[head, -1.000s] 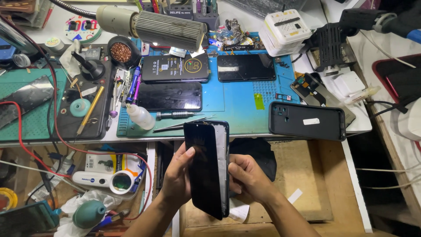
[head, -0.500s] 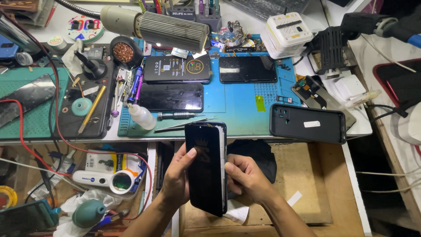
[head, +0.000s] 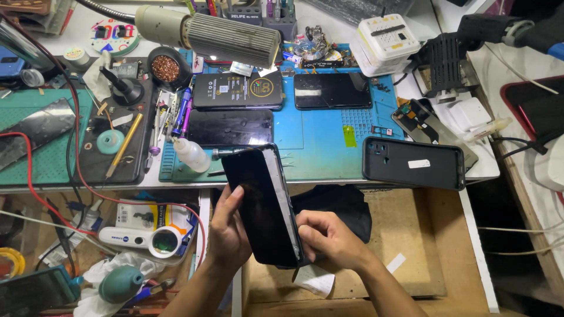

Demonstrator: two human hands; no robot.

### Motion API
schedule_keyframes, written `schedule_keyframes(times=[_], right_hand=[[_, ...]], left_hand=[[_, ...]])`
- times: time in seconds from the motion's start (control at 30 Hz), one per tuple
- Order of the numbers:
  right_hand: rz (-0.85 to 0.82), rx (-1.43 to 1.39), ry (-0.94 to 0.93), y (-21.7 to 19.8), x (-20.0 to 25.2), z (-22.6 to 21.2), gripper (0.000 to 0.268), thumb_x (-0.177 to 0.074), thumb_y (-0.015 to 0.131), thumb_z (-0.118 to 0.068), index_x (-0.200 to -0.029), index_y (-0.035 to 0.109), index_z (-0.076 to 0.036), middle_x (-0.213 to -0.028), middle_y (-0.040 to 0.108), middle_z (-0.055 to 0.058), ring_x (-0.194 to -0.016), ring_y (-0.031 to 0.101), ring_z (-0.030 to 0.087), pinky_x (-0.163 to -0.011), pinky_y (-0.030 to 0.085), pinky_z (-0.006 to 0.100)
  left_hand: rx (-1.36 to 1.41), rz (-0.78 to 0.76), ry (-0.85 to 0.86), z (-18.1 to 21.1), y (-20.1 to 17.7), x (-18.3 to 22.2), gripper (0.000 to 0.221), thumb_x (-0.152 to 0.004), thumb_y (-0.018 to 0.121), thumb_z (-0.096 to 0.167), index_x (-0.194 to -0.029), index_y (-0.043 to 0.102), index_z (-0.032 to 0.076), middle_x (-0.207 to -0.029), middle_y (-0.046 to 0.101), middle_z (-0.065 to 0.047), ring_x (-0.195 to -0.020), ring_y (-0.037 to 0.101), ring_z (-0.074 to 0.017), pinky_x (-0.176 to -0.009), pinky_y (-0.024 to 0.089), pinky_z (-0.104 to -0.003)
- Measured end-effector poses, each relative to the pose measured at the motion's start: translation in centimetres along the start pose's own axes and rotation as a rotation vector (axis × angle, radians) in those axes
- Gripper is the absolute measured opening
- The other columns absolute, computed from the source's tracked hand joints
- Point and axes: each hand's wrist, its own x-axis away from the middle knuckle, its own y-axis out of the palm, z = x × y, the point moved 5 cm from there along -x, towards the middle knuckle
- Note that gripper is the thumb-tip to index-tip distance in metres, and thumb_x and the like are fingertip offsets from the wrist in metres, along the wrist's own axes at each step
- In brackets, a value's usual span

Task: Inspecting a smartphone and fitting it into a protective case or replacement frame

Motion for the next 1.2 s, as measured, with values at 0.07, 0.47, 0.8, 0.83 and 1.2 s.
schedule_keyframes(times=[0.07,0.47,0.8,0.83,1.2], right_hand=[[0.020,0.096,-0.017,0.3,-0.1,-0.6,0.040,-0.099,0.057,-0.045,-0.077,0.052,-0.011,-0.060,0.052,-0.001,-0.055,0.048,0.008,-0.056,0.039,0.026],[-0.068,0.486,-0.106,0.3,-0.3,-0.9,0.040,-0.104,0.043,-0.033,-0.071,0.036,-0.012,-0.067,0.035,-0.002,-0.061,0.035,0.014,-0.058,0.031,0.033],[-0.108,0.426,-0.059,0.6,-0.4,-0.4,0.044,-0.106,0.045,-0.039,-0.071,0.041,-0.013,-0.066,0.035,-0.005,-0.059,0.032,0.010,-0.055,0.028,0.031],[-0.110,0.426,-0.060,0.5,-0.4,0.3,0.044,-0.106,0.045,-0.039,-0.071,0.041,-0.013,-0.066,0.035,-0.005,-0.059,0.032,0.010,-0.055,0.028,0.031],[-0.046,0.494,-0.110,0.3,-0.5,0.3,0.045,-0.107,0.040,-0.043,-0.073,0.036,-0.013,-0.070,0.032,-0.003,-0.064,0.032,0.014,-0.060,0.028,0.034]], left_hand=[[-0.010,0.032,0.017,0.3,-0.3,-0.1,0.031,-0.097,0.054,0.016,-0.124,0.064,0.002,-0.115,0.071,-0.013,-0.106,0.067,-0.0270,-0.093,0.053,-0.037],[-0.099,0.144,-0.117,1.0,0.8,0.3,0.027,-0.096,0.058,0.019,-0.118,0.063,0.002,-0.105,0.071,-0.014,-0.101,0.067,-0.0275,-0.093,0.053,-0.038],[-0.107,0.093,-0.122,1.0,0.9,0.2,0.029,-0.096,0.057,0.020,-0.118,0.064,0.002,-0.105,0.070,-0.012,-0.101,0.067,-0.0270,-0.091,0.054,-0.038],[-0.106,0.093,-0.121,1.1,1.0,0.2,0.029,-0.096,0.057,0.020,-0.118,0.064,0.002,-0.105,0.070,-0.012,-0.101,0.067,-0.0270,-0.091,0.054,-0.038],[-0.119,0.096,-0.110,1.2,1.1,-0.2,0.037,-0.097,0.054,0.019,-0.130,0.060,0.002,-0.112,0.069,-0.013,-0.105,0.065,-0.0265,-0.094,0.053,-0.037]])
